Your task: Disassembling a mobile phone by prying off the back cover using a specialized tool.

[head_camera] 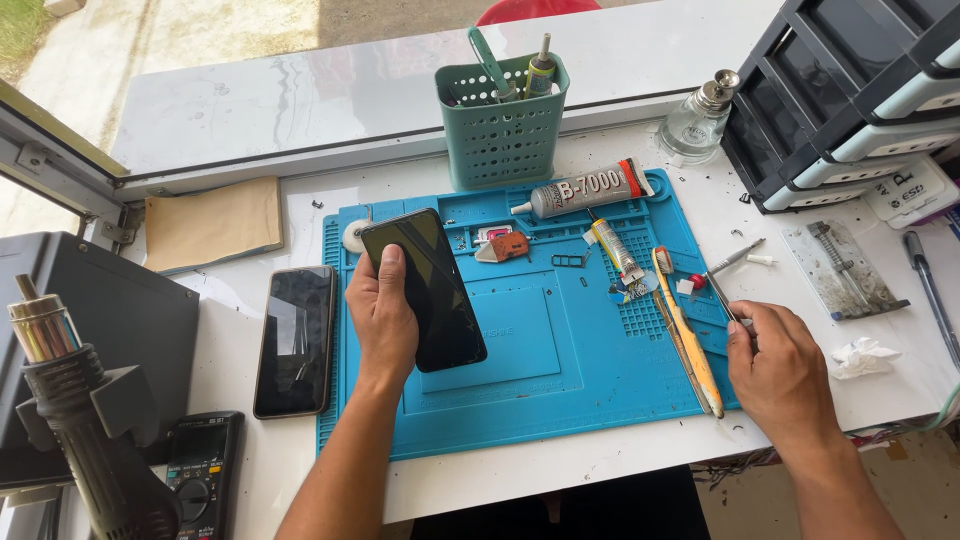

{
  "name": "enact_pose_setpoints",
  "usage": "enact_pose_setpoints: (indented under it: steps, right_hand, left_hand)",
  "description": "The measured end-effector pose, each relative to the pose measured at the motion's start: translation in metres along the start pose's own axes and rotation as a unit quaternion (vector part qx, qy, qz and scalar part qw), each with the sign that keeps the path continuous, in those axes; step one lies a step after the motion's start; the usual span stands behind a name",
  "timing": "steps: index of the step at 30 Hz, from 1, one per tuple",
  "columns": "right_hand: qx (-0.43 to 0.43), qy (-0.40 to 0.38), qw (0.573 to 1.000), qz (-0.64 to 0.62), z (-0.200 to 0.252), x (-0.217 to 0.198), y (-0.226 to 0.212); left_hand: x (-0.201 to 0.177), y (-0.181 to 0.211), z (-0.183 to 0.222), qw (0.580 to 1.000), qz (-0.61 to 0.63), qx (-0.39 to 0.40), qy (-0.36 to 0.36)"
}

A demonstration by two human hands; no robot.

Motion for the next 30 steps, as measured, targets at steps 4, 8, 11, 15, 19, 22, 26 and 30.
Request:
enact_pose_setpoints:
  steps: [4, 8, 11, 15, 19, 22, 26, 30]
  right_hand:
    - [-0.003, -0.009, 1.0, -0.007, -0.01, 0.003, -0.001]
    - [0.008, -0.016, 1.0, -0.013, -0.021, 0.004, 0.001]
    - [0.015, -0.021, 0.999, -0.032, -0.029, 0.0, -0.007]
    - [-0.007, -0.01, 0.999, -0.044, -0.032, -0.002, -0.007]
    - [0.043, -0.035, 0.997, -0.062, -0.035, -0.008, -0.017]
    - [0.15, -0.115, 0.979, -0.077, -0.039, -0.009, -0.03]
    - [0.128, -0.111, 0.981, -0.092, -0.04, -0.004, -0.033]
    - [0.072, -0.11, 0.986, -0.098, -0.051, 0.002, -0.034]
  left_hand:
    - [0.0, 0.001, 0.0, 1.0, -0.021, 0.002, -0.007]
    - [-0.002, -0.002, -0.001, 0.999, -0.033, 0.004, -0.008]
    - [-0.003, -0.001, -0.001, 1.0, 0.005, -0.016, 0.002]
    - [-0.002, -0.001, 0.0, 1.0, 0.013, -0.018, 0.004]
    - [0.0, -0.003, 0.001, 1.0, -0.004, -0.021, 0.001]
    - [0.0, -0.003, 0.001, 1.0, 0.0, -0.016, -0.001]
    - [0.0, -0.004, 0.001, 1.0, 0.002, -0.017, -0.006]
    - [0.001, -0.006, 0.001, 1.0, 0.017, -0.011, -0.012]
Point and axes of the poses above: each hand's wrist, its own z-axis away from the middle knuckle, its own x-axis out of the palm, y = z × x, the point moved 4 cm from there along -z, towards the middle knuckle, and after that the axes turned 7 degrees about x, right-handed, at the moved point
